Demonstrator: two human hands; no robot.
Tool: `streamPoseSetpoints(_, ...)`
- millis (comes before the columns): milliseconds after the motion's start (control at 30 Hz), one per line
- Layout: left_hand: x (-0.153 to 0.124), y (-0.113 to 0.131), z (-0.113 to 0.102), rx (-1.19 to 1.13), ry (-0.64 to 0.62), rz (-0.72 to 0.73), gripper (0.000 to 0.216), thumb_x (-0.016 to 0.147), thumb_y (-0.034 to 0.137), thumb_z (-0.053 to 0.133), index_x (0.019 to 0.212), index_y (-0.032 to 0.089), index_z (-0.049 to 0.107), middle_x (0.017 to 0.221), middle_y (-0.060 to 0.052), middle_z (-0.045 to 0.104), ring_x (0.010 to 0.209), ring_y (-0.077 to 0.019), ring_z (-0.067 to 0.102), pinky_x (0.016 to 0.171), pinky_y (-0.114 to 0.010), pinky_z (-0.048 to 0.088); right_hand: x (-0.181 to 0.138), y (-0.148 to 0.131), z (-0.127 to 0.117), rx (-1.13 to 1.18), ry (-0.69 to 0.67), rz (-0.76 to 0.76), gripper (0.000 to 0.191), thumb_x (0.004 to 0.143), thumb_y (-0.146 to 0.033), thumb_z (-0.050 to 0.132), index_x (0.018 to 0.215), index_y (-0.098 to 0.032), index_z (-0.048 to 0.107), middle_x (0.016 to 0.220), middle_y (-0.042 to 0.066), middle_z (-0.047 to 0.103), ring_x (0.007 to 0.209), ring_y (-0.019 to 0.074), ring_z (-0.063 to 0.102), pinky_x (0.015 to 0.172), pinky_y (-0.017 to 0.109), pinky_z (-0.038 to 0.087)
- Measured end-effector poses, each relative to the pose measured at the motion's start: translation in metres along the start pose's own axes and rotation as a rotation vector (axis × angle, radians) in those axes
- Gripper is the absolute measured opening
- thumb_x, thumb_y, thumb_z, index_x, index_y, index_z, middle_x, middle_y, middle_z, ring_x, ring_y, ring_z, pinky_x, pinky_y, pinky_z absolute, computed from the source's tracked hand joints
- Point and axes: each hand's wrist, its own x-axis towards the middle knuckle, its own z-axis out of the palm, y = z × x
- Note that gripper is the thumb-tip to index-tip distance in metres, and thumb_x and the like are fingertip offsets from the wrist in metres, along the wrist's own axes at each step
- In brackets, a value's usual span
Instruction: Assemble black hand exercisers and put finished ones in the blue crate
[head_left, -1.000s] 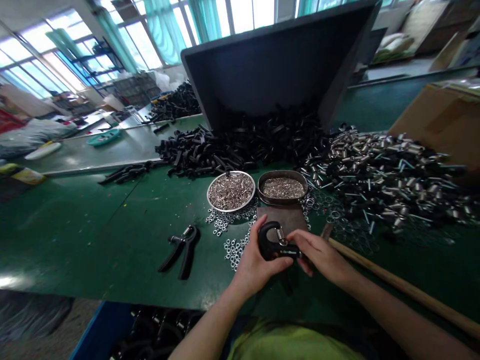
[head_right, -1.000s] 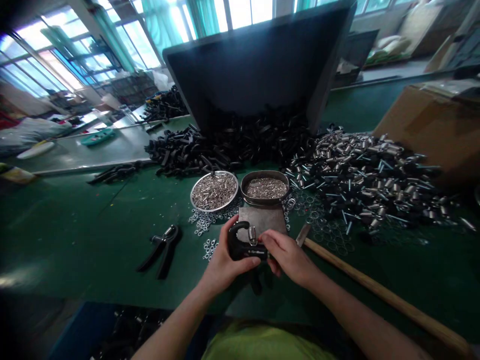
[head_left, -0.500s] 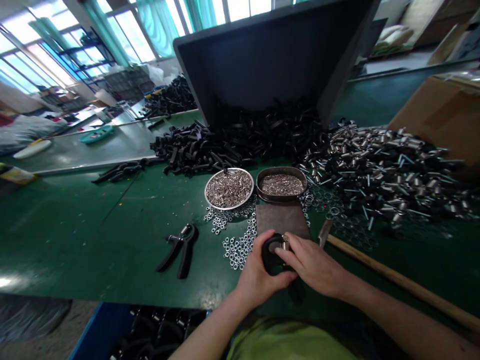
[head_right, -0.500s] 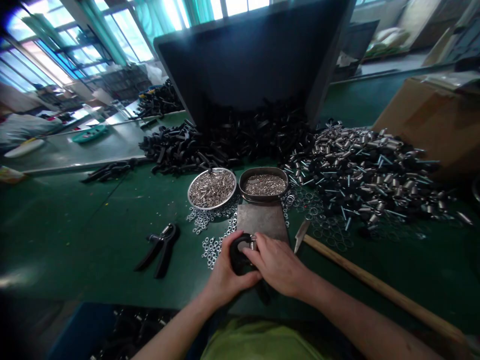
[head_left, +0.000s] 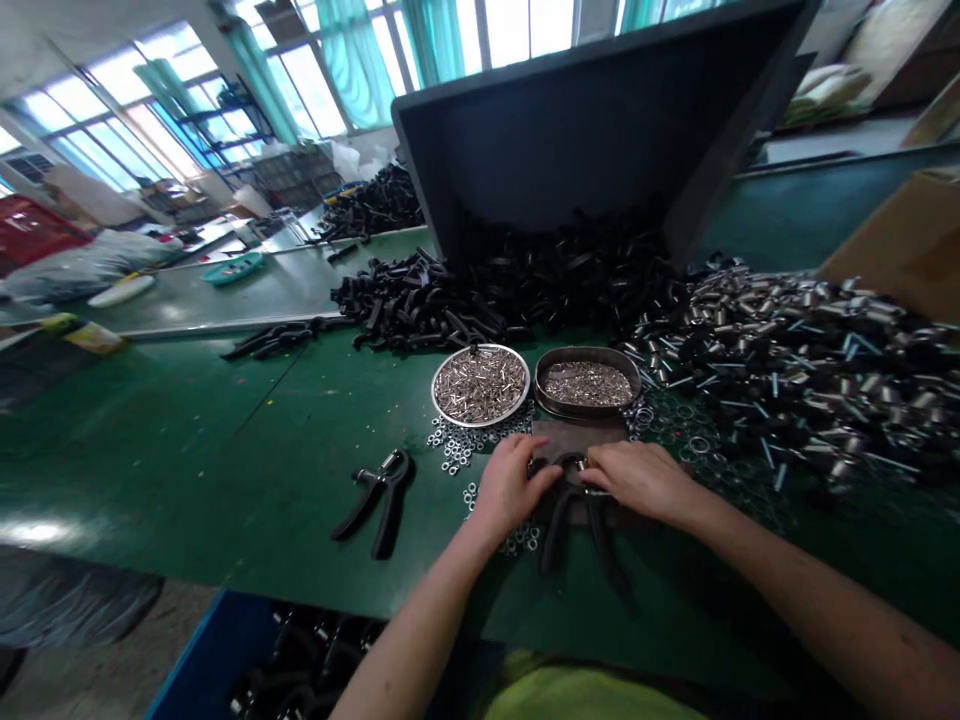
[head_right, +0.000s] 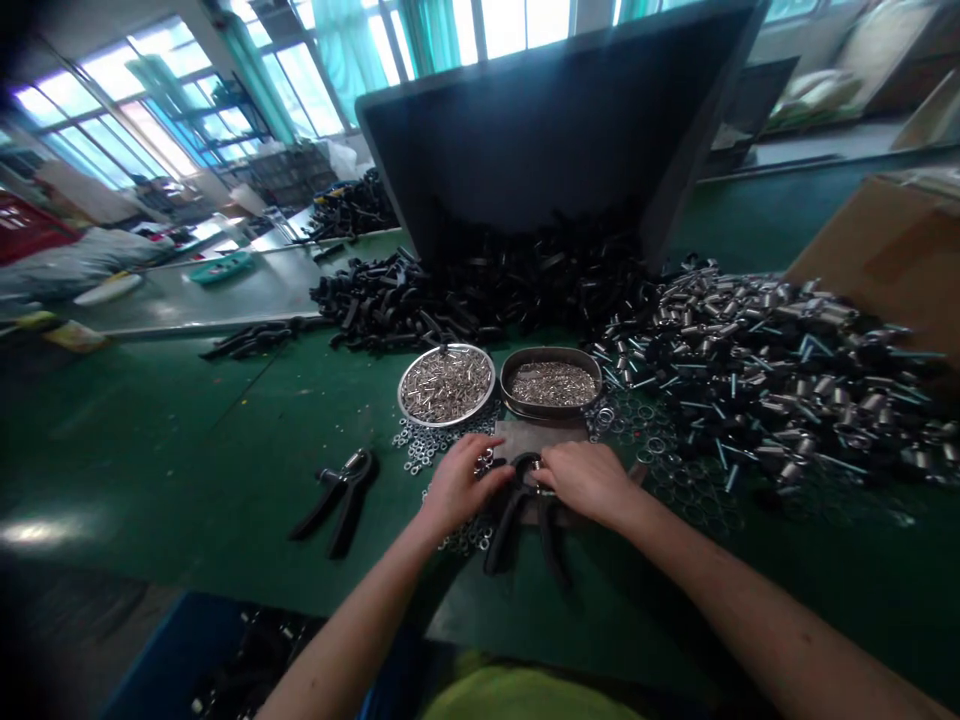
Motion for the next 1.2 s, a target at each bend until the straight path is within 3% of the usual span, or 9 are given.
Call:
streamPoseSetpoints(133, 0.033, -0.028, -0.038, 0.384, 0.208, -0.122, 0.019, 0.082, 0.026, 0.058, 0.099, 0.019, 0.065, 0.099, -0.008, 0.061, 0.097, -0.0217, 0.055, 0.083, -0.033, 0.046, 0.042, -0.021, -0.02, 0.013, 0.243, -0.134, 0.023, 0.089, -0.03, 0.046, 0.086, -0.02, 0.067, 0.092, 0.007, 0.069, 0.09, 0.0209, 0.062, 0.071, 0.029, 0.043)
streamPoseSetpoints(233, 0.054, -0.039, -0.054, 0.553, 0.152, -0.221, 0.017, 0.08, 0.027, 0.06, 0.093, 0.02, 0.068, 0.1, -0.008, 0.061, 0.1, -0.0236, 0.054, 0.08, -0.032, 0.046, 0.082, -0.045, -0.029, 0.032, 0.306, -0.196, 0.022, 0.089, -0.026, 0.046, 0.089, -0.021, 0.068, 0.099, 0.007, 0.067, 0.103, 0.0206, 0.055, 0.079, 0.028, 0.042)
streamPoseSetpoints(400, 0.07, -0.041, -0.056, 0.59, 0.083, -0.236, 0.013, 0.082, 0.024, 0.055, 0.08, 0.021, 0.067, 0.095, -0.007, 0.063, 0.096, -0.0222, 0.056, 0.077, -0.03, 0.045, 0.127, -0.069, -0.033, 0.061, 0.294, -0.199, 0.016, 0.081, -0.017, 0.053, 0.081, -0.015, 0.07, 0.094, 0.012, 0.067, 0.101, 0.0238, 0.055, 0.076, 0.029, 0.043)
streamPoseSetpoints(633, 0.068, -0.044, -0.057, 0.513, 0.148, -0.244, 0.016, 0.086, 0.026, 0.047, 0.091, 0.019, 0.06, 0.095, -0.009, 0.065, 0.088, -0.0211, 0.06, 0.072, -0.03, 0.044, 0.133, -0.06, -0.029, 0.248, 0.33, -0.217, 0.016, 0.084, -0.02, 0.051, 0.092, -0.016, 0.064, 0.099, 0.01, 0.066, 0.097, 0.0199, 0.055, 0.077, 0.028, 0.041)
streamPoseSetpoints(700, 0.067, -0.043, -0.059, 0.397, 0.23, -0.255, 0.017, 0.087, 0.026, 0.045, 0.095, 0.018, 0.057, 0.088, -0.009, 0.066, 0.083, -0.0207, 0.061, 0.071, -0.03, 0.043, 0.127, -0.053, -0.03, 0.327, 0.361, -0.2, 0.021, 0.088, -0.022, 0.045, 0.1, -0.015, 0.061, 0.098, 0.009, 0.066, 0.092, 0.0169, 0.057, 0.077, 0.027, 0.041)
streamPoseSetpoints(800, 0.058, -0.04, -0.061, -0.029, 0.295, -0.271, 0.017, 0.084, 0.027, 0.05, 0.099, 0.018, 0.054, 0.081, -0.005, 0.068, 0.068, -0.0161, 0.061, 0.063, -0.027, 0.044, 0.104, -0.035, -0.03, 0.429, 0.367, -0.199, 0.024, 0.089, -0.026, 0.043, 0.1, -0.015, 0.062, 0.091, 0.006, 0.067, 0.081, 0.0138, 0.058, 0.072, 0.025, 0.041)
streamPoseSetpoints(967, 0.021, -0.03, -0.047, -0.671, 0.114, -0.296, 0.033, 0.078, 0.035, 0.059, 0.104, 0.016, 0.054, 0.082, -0.004, 0.069, 0.06, -0.011, 0.058, 0.052, -0.021, 0.043, 0.045, 0.004, -0.012, 0.62, 0.233, -0.163, 0.023, 0.084, -0.029, 0.049, 0.085, -0.015, 0.067, 0.075, 0.003, 0.066, 0.069, 0.0138, 0.059, 0.065, 0.026, 0.041)
streamPoseSetpoints(1067, -0.003, -0.019, -0.028, -0.806, 0.027, -0.377, 0.032, 0.074, 0.039, 0.064, 0.092, 0.014, 0.057, 0.079, -0.005, 0.069, 0.057, -0.0096, 0.057, 0.05, -0.02, 0.042, 0.022, 0.017, 0.007, 0.707, 0.194, -0.119, 0.02, 0.084, -0.026, 0.047, 0.09, -0.016, 0.063, 0.073, 0.002, 0.064, 0.068, 0.0136, 0.059, 0.065, 0.026, 0.041)
streamPoseSetpoints(1200, -0.021, -0.005, -0.005, -0.898, -0.045, -0.439, 0.032, 0.07, 0.04, 0.069, 0.084, 0.013, 0.058, 0.07, 0.0, 0.064, 0.054, -0.0089, 0.055, 0.047, -0.019, 0.041, 0.019, 0.02, 0.017, 0.66, 0.21, -0.112, 0.016, 0.083, -0.022, 0.048, 0.095, -0.017, 0.055, 0.075, 0.001, 0.063, 0.069, 0.0129, 0.059, 0.064, 0.025, 0.041)
